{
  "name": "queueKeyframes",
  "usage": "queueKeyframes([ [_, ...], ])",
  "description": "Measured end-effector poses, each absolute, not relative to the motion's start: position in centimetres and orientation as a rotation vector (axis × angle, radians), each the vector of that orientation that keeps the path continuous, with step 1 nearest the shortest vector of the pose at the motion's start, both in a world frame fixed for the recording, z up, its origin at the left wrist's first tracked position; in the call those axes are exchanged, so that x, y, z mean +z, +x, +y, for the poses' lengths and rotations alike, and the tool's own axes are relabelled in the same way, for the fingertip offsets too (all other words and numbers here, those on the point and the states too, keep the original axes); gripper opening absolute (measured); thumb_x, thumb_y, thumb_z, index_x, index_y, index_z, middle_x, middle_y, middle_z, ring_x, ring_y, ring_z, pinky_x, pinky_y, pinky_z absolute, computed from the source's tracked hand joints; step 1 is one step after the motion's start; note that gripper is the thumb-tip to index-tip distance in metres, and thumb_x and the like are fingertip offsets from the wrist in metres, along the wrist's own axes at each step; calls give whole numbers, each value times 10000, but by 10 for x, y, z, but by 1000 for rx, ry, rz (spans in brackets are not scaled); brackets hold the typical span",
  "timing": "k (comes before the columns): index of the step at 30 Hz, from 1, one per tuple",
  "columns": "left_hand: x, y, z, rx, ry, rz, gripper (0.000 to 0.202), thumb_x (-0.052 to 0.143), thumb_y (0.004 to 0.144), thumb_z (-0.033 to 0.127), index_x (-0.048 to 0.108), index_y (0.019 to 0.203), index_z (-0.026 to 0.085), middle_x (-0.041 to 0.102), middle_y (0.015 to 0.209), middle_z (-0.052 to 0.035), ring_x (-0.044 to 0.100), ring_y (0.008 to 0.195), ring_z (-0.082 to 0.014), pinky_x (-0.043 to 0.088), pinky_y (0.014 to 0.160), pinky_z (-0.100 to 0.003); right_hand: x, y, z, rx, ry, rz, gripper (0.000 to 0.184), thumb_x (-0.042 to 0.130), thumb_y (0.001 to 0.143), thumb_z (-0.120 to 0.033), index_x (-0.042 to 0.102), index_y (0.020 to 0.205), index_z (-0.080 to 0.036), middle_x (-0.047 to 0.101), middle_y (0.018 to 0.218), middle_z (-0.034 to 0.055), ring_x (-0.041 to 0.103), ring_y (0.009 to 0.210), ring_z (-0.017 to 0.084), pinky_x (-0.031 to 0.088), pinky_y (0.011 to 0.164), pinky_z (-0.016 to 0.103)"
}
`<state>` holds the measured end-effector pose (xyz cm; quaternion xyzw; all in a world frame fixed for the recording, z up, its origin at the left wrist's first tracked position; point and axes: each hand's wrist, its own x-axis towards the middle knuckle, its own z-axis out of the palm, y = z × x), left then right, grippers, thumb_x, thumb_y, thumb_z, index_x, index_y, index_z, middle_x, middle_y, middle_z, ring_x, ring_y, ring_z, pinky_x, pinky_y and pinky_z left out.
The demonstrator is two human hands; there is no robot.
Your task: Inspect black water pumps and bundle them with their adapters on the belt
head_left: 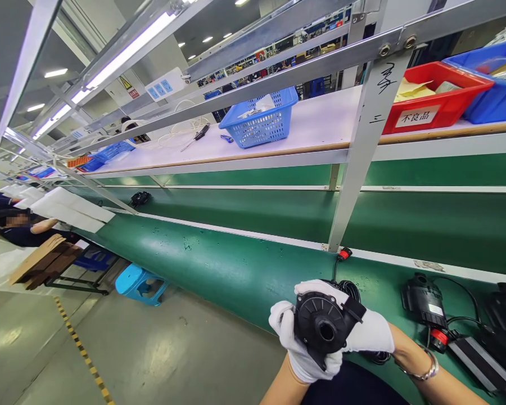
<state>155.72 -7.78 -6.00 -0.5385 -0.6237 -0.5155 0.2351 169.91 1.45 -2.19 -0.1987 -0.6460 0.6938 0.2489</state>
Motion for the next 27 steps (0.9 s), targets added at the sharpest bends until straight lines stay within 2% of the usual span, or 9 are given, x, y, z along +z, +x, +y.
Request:
queueKeyframes([
  [6, -63, 1560, -75, -1511, -1433, -1694, 786, 456, 827, 708, 360, 1392, 170, 490, 1160, -150, 559, 983, -316, 527, 765, -503, -16, 1689, 22, 1891, -370, -1799, 942, 859, 622, -610, 561, 1452, -281, 669, 1359, 101, 525, 1384, 343, 403, 1187, 524],
  [14, -52, 1560, -76, -1447, -1527, -1700, 776, 467, 867, 627, 314, 1450, 138, 476, 1156, -157, 559, 990, -301, 537, 790, -496, -14, 1693, 21, 1848, -413, -1839, 916, 871, 634, -580, 565, 1445, -286, 670, 1341, 97, 521, 1378, 354, 356, 1217, 550],
  [17, -48, 1562, -76, -1409, -1522, -1714, 775, 437, 878, 635, 297, 1462, 146, 492, 1139, -152, 570, 985, -302, 530, 806, -508, -20, 1697, 20, 1825, -458, -1861, 881, 857, 667, -582, 561, 1443, -287, 621, 1411, 110, 532, 1366, 354, 372, 1211, 535],
  [23, -53, 1564, -77, -1473, -1528, -1731, 845, 495, 835, 682, 308, 1478, 165, 544, 1154, -169, 593, 963, -342, 530, 781, -541, -18, 1702, 22, 1721, -460, -1993, 871, 866, 682, -434, 510, 1457, -260, 574, 1463, 138, 533, 1371, 349, 410, 1187, 508],
  [27, -52, 1563, -77, -1506, -1564, -1693, 824, 502, 851, 631, 312, 1483, 138, 518, 1136, -159, 586, 959, -327, 535, 764, -507, -16, 1704, 20, 1792, -493, -1942, 891, 886, 654, -393, 515, 1456, -278, 591, 1453, 117, 551, 1357, 354, 435, 1176, 499],
])
